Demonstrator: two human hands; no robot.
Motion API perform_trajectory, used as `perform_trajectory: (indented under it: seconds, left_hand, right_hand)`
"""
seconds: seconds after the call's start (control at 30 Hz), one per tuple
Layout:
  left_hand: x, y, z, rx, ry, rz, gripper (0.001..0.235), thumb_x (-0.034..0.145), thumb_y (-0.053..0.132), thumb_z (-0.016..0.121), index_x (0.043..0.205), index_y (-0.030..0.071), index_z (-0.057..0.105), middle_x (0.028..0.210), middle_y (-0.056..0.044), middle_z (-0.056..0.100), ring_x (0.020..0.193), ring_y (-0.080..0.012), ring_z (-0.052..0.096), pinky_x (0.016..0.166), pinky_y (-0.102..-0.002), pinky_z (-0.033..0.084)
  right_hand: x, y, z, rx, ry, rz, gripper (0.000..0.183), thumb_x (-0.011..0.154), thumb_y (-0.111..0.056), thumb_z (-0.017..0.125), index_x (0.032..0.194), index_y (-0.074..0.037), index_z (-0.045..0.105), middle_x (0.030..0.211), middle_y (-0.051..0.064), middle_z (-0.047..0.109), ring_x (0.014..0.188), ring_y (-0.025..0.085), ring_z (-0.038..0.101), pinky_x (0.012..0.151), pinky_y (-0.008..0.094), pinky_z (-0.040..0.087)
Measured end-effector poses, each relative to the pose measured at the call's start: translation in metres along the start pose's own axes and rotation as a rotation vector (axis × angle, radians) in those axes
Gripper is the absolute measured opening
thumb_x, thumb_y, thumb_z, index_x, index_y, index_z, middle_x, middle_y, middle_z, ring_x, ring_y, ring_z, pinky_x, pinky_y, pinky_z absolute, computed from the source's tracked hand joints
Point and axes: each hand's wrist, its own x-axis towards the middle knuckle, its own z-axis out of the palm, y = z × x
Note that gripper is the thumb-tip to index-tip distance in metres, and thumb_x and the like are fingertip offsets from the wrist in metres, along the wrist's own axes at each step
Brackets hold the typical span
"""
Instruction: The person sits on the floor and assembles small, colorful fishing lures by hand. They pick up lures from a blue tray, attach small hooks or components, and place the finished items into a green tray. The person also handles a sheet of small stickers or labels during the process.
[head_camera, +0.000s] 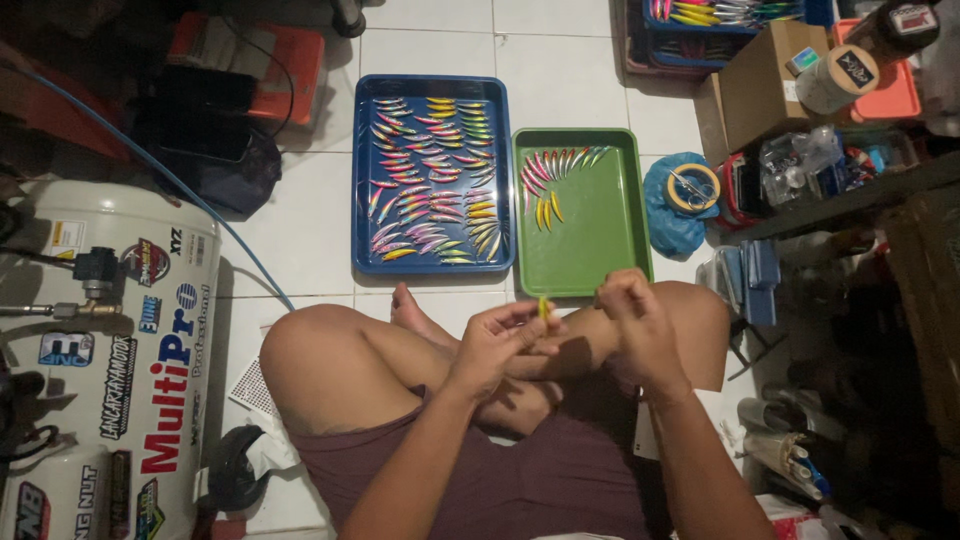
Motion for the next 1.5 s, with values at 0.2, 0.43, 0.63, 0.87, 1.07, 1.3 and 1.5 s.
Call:
perform_trajectory:
  seconds: [0.2, 0.43, 0.63, 0.87, 1.07, 1.3, 1.5]
  left_hand:
    - [0.014, -0.008, -0.01, -0.115, 0.176, -0.056, 0.03, 0.089, 0.005, 0.08, 0.114, 0.0, 0.064, 0.111, -0.019, 0.075, 0.101, -0.0288, 0.075, 0.074, -0.039, 0.068]
    - [0.023, -0.045, -0.024, -0.13, 0.307, -0.047, 0.03, 0.084, 0.01, 0.087, 0.109, 0.007, 0.07, 0.088, -0.001, 0.066, 0.07, -0.0122, 0.067, 0.048, -0.019, 0.056]
    - [0.028, -0.042, -0.03, 0.186, 0.379, 0.175, 0.038, 0.083, 0.014, 0.089, 0.115, 0.007, 0.07, 0.097, -0.001, 0.068, 0.086, -0.0092, 0.065, 0.052, -0.019, 0.058]
    - [0.007, 0.027, -0.007, 1.133, 0.323, 0.915, 0.01, 0.091, 0.013, 0.079, 0.101, 0.015, 0.076, 0.091, 0.0, 0.072, 0.082, -0.0188, 0.071, 0.063, -0.026, 0.057]
    - [0.013, 0.023, -0.019, 1.498, 0.254, 0.966, 0.007, 0.091, 0.019, 0.077, 0.097, 0.016, 0.074, 0.085, 0.001, 0.068, 0.081, -0.02, 0.069, 0.07, -0.033, 0.055]
    - [0.066, 0.092, -0.061, 1.783, 0.441, 0.95, 0.016, 0.084, 0.019, 0.081, 0.095, 0.012, 0.071, 0.084, -0.011, 0.067, 0.079, -0.0347, 0.069, 0.066, -0.049, 0.056]
    - [0.146, 0.098, -0.191, 1.968, 0.336, 0.549, 0.014, 0.084, 0.027, 0.076, 0.089, 0.013, 0.076, 0.092, -0.013, 0.067, 0.094, -0.0387, 0.066, 0.081, -0.053, 0.053]
  right_hand:
    - [-0.019, 0.029, 0.028, -0.576, 0.08, -0.308, 0.011, 0.091, -0.017, 0.082, 0.087, -0.012, 0.072, 0.092, 0.002, 0.068, 0.086, 0.019, 0.065, 0.083, 0.03, 0.05]
    - [-0.019, 0.011, 0.053, -0.809, 0.023, -0.318, 0.025, 0.083, -0.024, 0.087, 0.104, -0.016, 0.076, 0.093, 0.005, 0.064, 0.083, 0.025, 0.066, 0.074, 0.038, 0.046]
    - [-0.007, 0.021, 0.043, -1.029, 0.069, -0.513, 0.01, 0.089, -0.026, 0.08, 0.097, -0.021, 0.078, 0.095, 0.002, 0.07, 0.088, 0.02, 0.067, 0.074, 0.035, 0.042]
    - [0.009, -0.005, 0.026, -1.141, 0.007, -0.599, 0.007, 0.094, -0.028, 0.077, 0.096, -0.021, 0.076, 0.086, 0.0, 0.067, 0.082, 0.021, 0.066, 0.075, 0.035, 0.042]
    - [0.014, 0.003, 0.015, -1.153, -0.031, -0.595, 0.011, 0.094, -0.031, 0.076, 0.101, -0.022, 0.075, 0.091, 0.0, 0.068, 0.087, 0.021, 0.067, 0.077, 0.036, 0.043]
    - [0.029, 0.0, -0.006, -1.058, 0.057, -0.519, 0.013, 0.096, -0.026, 0.077, 0.088, -0.018, 0.071, 0.081, 0.0, 0.064, 0.082, 0.022, 0.065, 0.078, 0.038, 0.041]
    - [0.047, -0.001, -0.018, -1.063, 0.08, -0.468, 0.01, 0.101, -0.024, 0.072, 0.107, -0.017, 0.07, 0.084, 0.002, 0.063, 0.086, 0.022, 0.067, 0.081, 0.035, 0.042]
